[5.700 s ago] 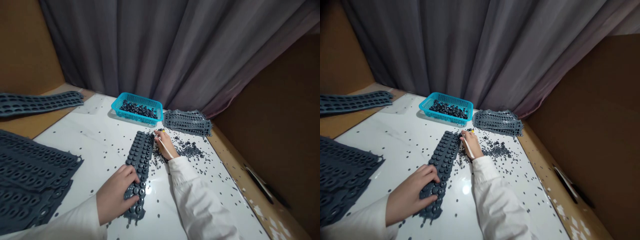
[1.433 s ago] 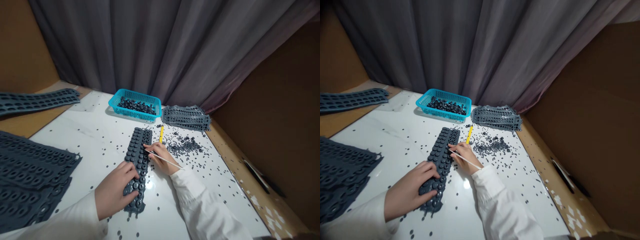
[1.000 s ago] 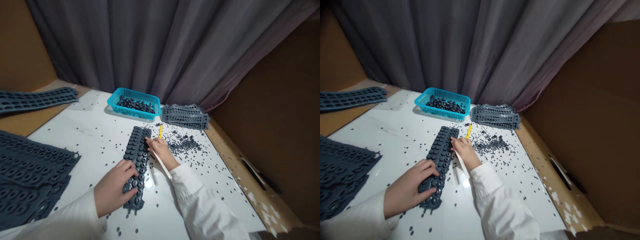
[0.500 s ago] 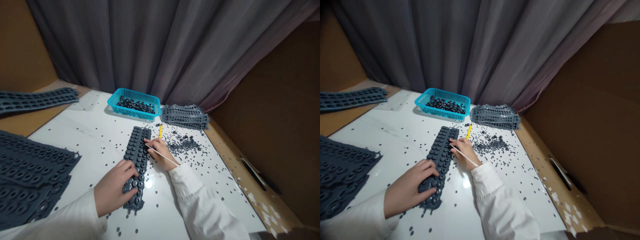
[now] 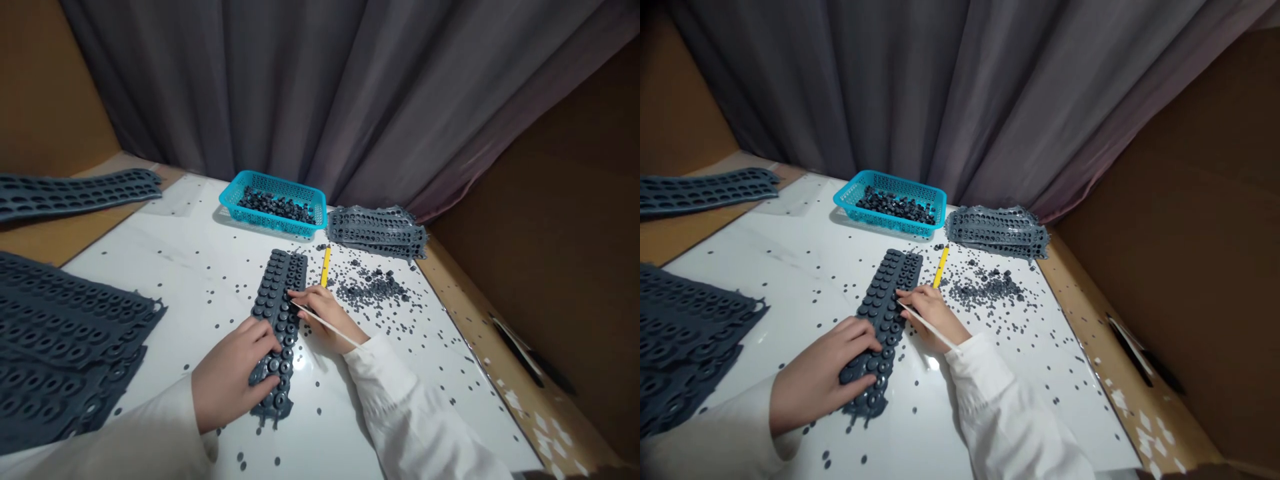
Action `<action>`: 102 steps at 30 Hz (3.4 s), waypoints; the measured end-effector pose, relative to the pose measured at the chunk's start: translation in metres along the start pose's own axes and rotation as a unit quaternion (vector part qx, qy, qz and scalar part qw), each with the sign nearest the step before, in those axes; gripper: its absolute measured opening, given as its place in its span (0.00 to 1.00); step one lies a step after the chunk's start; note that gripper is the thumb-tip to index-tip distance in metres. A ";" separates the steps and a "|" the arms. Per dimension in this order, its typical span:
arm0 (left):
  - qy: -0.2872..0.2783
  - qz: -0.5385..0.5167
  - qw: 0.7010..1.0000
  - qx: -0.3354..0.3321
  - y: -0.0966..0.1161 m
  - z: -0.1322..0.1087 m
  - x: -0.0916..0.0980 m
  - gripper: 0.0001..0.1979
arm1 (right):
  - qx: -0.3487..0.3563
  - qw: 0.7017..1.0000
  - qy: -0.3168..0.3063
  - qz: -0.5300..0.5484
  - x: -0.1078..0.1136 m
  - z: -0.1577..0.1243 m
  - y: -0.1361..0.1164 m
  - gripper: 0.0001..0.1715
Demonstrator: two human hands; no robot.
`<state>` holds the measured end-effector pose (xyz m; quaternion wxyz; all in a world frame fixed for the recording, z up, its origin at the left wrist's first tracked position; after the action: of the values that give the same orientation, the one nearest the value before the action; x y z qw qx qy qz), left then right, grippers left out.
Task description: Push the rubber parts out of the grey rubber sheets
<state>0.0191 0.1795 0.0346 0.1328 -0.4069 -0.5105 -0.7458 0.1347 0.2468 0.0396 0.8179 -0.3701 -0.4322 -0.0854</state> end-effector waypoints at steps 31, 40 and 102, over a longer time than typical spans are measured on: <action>-0.009 0.012 1.000 -0.005 0.001 0.000 -0.001 0.09 | 0.001 0.993 0.053 -0.102 0.008 -0.010 -0.005 0.17; -0.002 0.010 1.000 0.003 0.003 0.001 0.002 0.09 | 0.023 0.999 -0.019 -0.012 0.002 -0.018 -0.037 0.14; 0.010 -0.014 0.999 0.042 -0.008 0.001 0.002 0.09 | 0.022 0.996 -0.046 0.071 0.000 -0.029 -0.048 0.16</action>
<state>0.0140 0.1846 0.0308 0.1443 -0.3864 -0.5453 -0.7297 0.1310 0.1933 0.0546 0.8091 -0.3852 -0.4439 -0.0002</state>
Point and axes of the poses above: each hand's wrist, its own z-axis towards the middle knuckle, its own x-axis out of the back of the hand, y = z × x, the point moved 8 cm from there along z, towards the middle knuckle, and after that the axes turned 4 degrees about y, right-handed, at the moved point
